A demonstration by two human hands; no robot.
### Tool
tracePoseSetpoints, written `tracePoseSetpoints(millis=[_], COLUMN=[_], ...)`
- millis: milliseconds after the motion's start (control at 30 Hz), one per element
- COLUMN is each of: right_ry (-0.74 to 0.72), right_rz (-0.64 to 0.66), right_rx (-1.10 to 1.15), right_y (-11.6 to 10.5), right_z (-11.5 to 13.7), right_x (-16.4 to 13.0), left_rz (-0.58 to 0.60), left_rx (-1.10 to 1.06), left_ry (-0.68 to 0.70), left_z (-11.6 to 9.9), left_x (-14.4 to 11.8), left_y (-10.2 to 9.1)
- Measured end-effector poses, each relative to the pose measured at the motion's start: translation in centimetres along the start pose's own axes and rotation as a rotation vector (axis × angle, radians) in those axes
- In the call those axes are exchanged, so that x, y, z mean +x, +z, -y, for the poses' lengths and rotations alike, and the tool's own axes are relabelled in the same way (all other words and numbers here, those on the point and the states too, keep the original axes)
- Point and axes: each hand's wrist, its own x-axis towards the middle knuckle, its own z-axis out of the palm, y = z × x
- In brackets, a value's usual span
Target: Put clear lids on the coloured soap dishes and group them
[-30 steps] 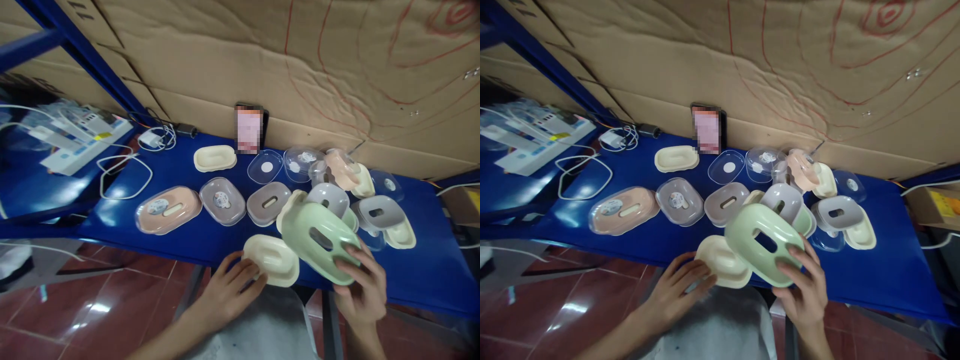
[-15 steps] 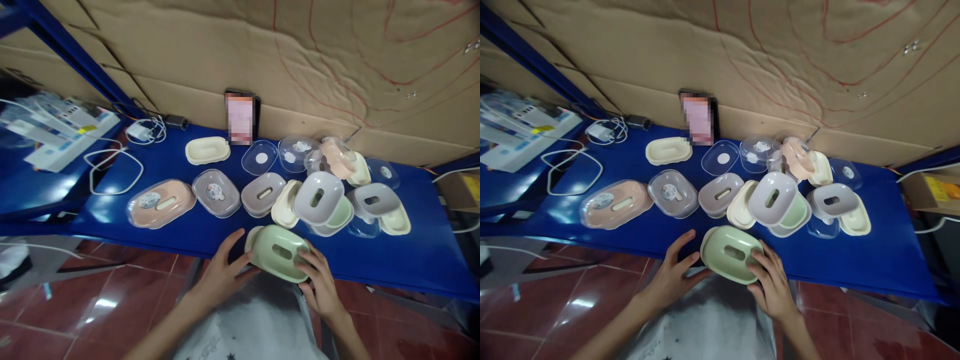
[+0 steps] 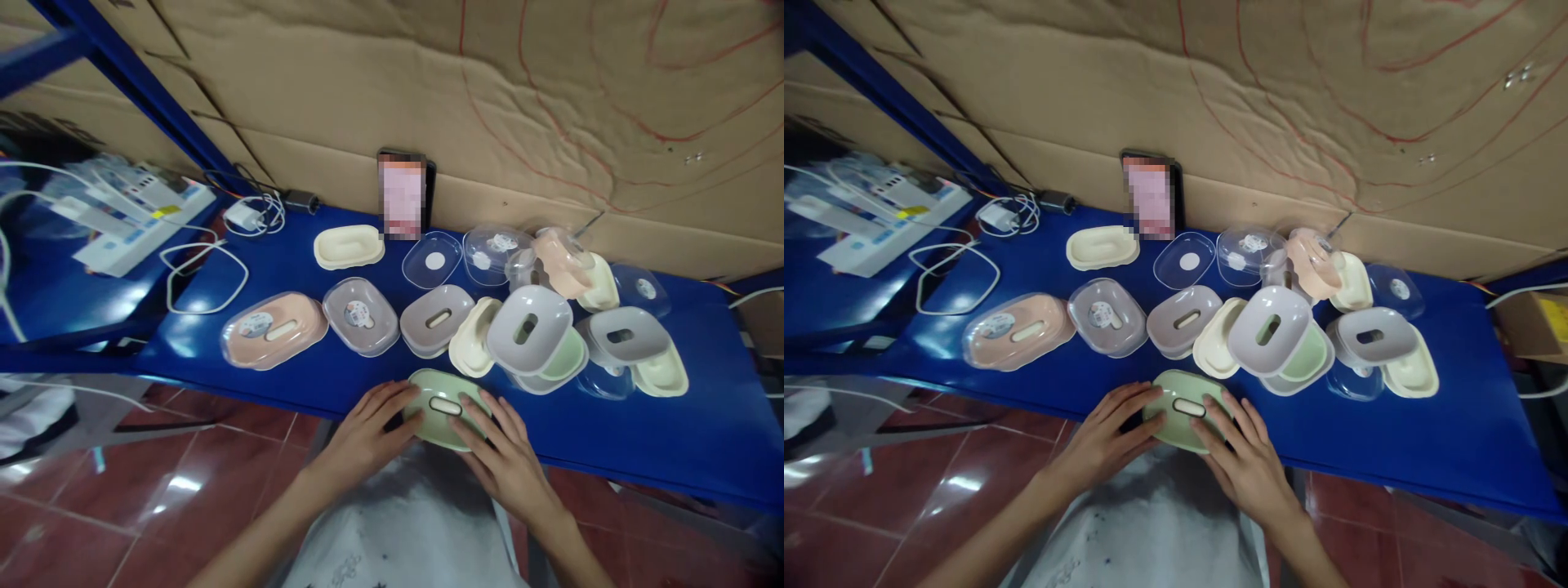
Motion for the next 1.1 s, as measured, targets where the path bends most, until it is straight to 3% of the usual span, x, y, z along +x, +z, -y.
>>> tracePoseSetpoints(millis=[133,300,367,467,567,667,767,833,900,1000,1100], right_ry=[-0.017,-0.002,0.001,0.032,0.081,0.110,0.132,0.126,0.119,0.107,0.047], right_rz=[0.015,-0.025,-0.041,-0.082,-0.117,-0.130,-0.129,-0.166,-0.294,-0.513,-0.501], right_rx=[0.004,-0.001,0.008,0.024,0.039,0.034,0.006,0.002,0.019,0.052,0.108], right_y=[-0.1,-0.1,-0.1,0.0,0.1,0.2,0.4,0.7,0.7,-0.3,-2.1], right_z=[-0.1,-0.2,-0.3,-0.2,0.0,0.1,0.2,0.3,0.6,1.2,1.5], right_x=[0.5,0.9,0.7,0.4,0.3,0.5,0.8,0.9,0.9,1.1,1.3], left_rz=[0.031,-0.029,0.077,0.397,0.495,0.452,0.300,0.081,-0.036,-0.085,0.061], left_rx=[-0.003,0.173,0.246,0.270,0.222,0.191,0.080,-0.262,-0.610,-1.052,-1.388], left_ry=[0.020,-0.092,-0.159,-0.173,-0.180,-0.218,-0.280,-0.365,-0.456,-0.606,-0.775], left_z=[1.0,5.9,8.4,11.5,13.0,13.1,12.0,10.4,7.9,3.1,-1.3], left_x=[2.1,10.4,14.0,17.9,19.5,19.1,16.8,14.2,11.0,6.5,3.6], left_y=[-1.9,-3.8,-3.5,-2.3,-1.4,-2.3,-5.1,-7.0,-8.1,-7.6,-5.3])
